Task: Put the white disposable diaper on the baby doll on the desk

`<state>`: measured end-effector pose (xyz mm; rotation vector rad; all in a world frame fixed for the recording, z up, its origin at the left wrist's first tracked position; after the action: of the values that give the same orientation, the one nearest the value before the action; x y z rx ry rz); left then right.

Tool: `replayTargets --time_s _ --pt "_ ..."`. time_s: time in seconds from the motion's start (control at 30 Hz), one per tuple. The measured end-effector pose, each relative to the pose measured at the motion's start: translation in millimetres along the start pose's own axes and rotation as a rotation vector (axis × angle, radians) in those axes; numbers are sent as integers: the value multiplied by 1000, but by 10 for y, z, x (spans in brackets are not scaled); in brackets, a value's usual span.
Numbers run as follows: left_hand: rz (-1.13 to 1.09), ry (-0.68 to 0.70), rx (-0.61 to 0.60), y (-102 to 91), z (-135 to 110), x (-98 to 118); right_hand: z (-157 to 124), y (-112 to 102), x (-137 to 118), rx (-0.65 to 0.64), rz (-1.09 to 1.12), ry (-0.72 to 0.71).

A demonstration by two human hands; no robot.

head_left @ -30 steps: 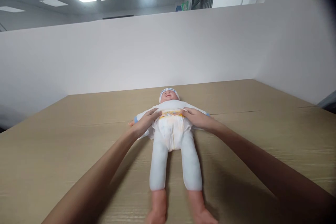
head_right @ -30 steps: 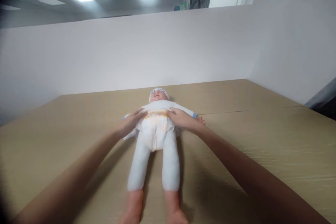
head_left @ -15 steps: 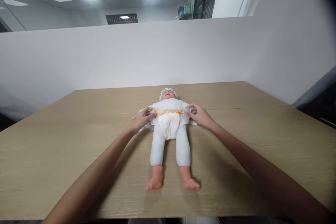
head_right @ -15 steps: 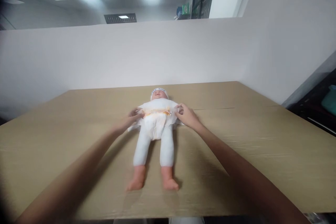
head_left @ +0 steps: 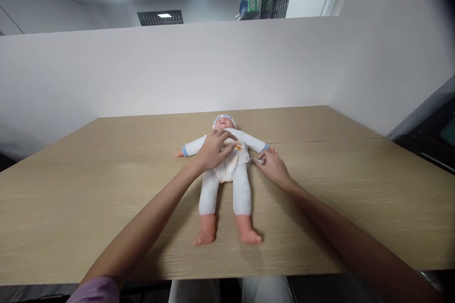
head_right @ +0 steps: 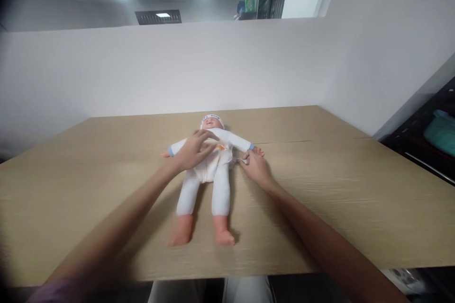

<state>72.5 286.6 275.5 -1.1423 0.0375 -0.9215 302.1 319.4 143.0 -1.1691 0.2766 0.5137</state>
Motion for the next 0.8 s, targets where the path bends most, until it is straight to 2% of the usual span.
replayTargets --time_s 0.1,0.23,0.47,0.67,0.8 --pt "158 26 -129 286 152 96 12 20 55 -14 21 51" --pt "260 -25 -163 473 201 -21 15 10 86 -46 43 141" --pt "290 -38 -134 518 196 -86 32 11 108 -140 154 264" --pt "264 -57 -139 527 201 -101 33 -19 65 -153 357 186" --pt "243 -77 -145 509 198 -112 91 -139 -11 -197 502 167"
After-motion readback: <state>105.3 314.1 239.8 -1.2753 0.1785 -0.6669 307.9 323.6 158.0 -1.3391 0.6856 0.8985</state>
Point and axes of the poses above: each hand's wrist, its own z-axis towards the middle knuckle, its own y-axis out of the palm, x = y × z, the point moved 7 cm from there along z, towards the middle knuckle, and after that the axes turned 1 degree about x, right-handed, at the moved point
